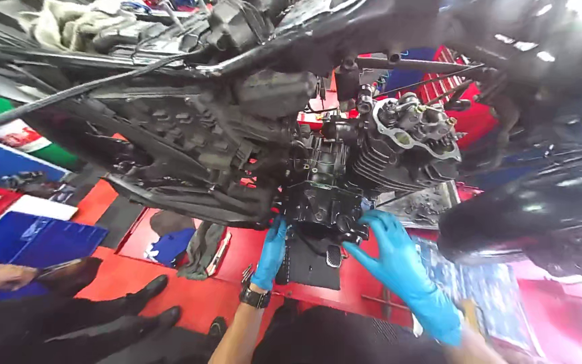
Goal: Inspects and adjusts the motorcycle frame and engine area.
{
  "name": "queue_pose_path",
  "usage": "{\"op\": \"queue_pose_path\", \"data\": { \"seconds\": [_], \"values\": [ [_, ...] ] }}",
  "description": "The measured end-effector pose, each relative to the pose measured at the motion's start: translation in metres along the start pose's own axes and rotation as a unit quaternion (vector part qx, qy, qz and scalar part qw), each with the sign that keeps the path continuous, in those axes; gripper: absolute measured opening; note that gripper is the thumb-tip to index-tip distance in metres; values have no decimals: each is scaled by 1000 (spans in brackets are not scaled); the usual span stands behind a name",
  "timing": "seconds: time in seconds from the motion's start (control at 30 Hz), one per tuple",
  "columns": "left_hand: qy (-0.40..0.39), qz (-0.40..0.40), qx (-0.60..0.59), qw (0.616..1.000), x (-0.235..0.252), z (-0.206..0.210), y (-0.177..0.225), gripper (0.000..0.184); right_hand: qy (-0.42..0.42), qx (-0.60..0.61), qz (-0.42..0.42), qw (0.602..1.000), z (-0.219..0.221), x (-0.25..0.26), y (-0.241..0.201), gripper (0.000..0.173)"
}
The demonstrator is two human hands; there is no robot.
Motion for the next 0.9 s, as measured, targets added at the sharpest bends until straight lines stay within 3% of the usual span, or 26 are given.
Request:
{"op": "queue_pose_path", "data": {
  "seconds": [0.2,0.37,0.5,0.7,0.8,0.9],
  "values": [
    [-77,137,108,982,10,-23,-17,53,-138,-176,-174,959,-5,56,-23,52],
    [-131,140,203,960,21,-34,-17,57,-249,-258,-286,889,-11,82,-32,59],
    [-144,152,229,951,27,-37,-13,53,-302,-264,-318,859,-9,97,-32,61],
    [-83,183,266,943,25,-33,-18,39,-305,-213,-396,839,-2,111,-24,53],
    [-80,187,267,942,23,-30,-18,38,-331,-207,-377,840,-5,111,-20,54],
    [-87,193,268,940,27,-32,-18,39,-387,-196,-241,868,-17,118,-32,72]
  ]
}}
Point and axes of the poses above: each hand's wrist, its own x-axis towards the middle knuckle, its own z-axis out of the palm, y = z × x, the point moved 2 cm from there along x, towards the middle knuckle, and after that the axes turned 3 degrees about z, right-handed, at the moved point
